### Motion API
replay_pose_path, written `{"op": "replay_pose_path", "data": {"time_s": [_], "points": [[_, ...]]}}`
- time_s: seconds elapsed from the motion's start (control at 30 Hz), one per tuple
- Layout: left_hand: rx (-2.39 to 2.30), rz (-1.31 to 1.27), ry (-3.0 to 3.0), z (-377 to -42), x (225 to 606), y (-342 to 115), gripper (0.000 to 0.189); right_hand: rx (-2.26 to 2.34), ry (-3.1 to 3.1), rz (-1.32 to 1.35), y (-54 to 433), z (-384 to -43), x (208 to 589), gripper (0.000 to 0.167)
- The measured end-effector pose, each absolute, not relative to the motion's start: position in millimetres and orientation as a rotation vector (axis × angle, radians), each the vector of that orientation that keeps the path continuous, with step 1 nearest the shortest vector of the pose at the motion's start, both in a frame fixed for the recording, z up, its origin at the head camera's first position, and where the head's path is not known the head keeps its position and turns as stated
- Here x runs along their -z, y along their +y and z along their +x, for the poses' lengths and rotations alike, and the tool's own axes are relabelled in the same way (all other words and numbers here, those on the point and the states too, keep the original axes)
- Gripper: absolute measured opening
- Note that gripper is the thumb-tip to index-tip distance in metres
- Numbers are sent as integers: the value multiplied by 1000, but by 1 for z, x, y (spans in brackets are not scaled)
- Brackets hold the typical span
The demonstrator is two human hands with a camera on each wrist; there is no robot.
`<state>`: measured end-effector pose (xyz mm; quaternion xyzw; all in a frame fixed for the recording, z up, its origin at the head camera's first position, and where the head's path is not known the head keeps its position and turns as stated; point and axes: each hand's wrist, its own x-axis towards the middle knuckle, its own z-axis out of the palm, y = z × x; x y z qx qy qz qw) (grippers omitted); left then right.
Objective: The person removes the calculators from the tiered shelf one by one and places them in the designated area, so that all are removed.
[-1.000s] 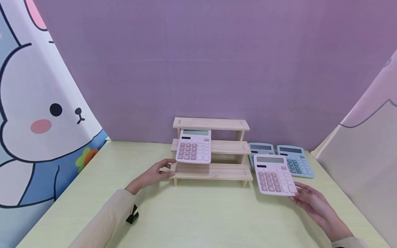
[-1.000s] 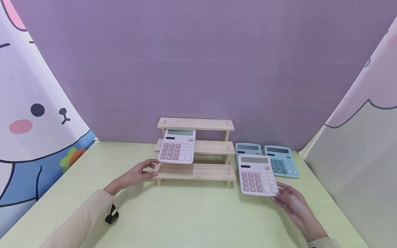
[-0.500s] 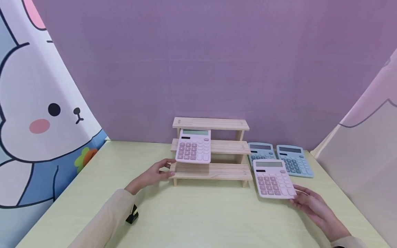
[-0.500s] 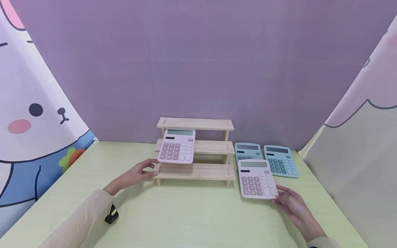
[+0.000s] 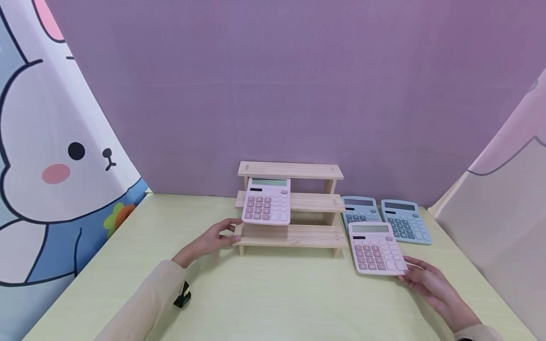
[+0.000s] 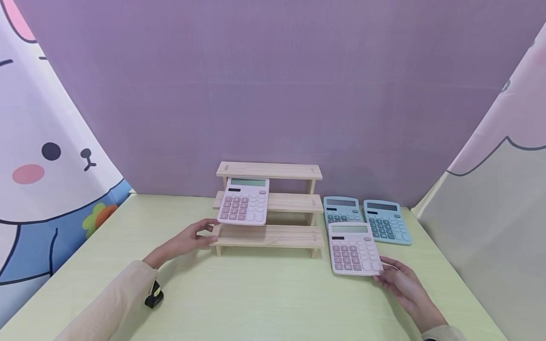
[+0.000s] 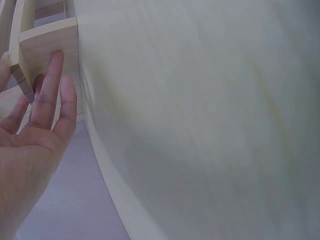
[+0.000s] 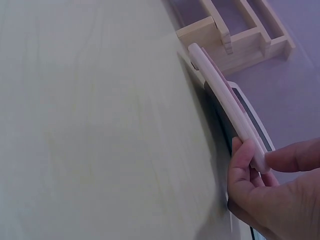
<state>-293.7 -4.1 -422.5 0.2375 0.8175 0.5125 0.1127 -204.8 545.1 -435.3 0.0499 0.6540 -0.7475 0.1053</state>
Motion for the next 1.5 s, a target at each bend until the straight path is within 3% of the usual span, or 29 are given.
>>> {"op": "replay_pose_path", "data": {"time_s": [0.33, 1.5], "points": [[-1504, 697, 2406, -293, 423, -4, 56, 2105, 1996, 204, 542, -205, 432, 64], [-1509, 670, 2383, -294, 422, -4, 59, 1993, 2083, 273, 539, -205, 427, 71]]}}
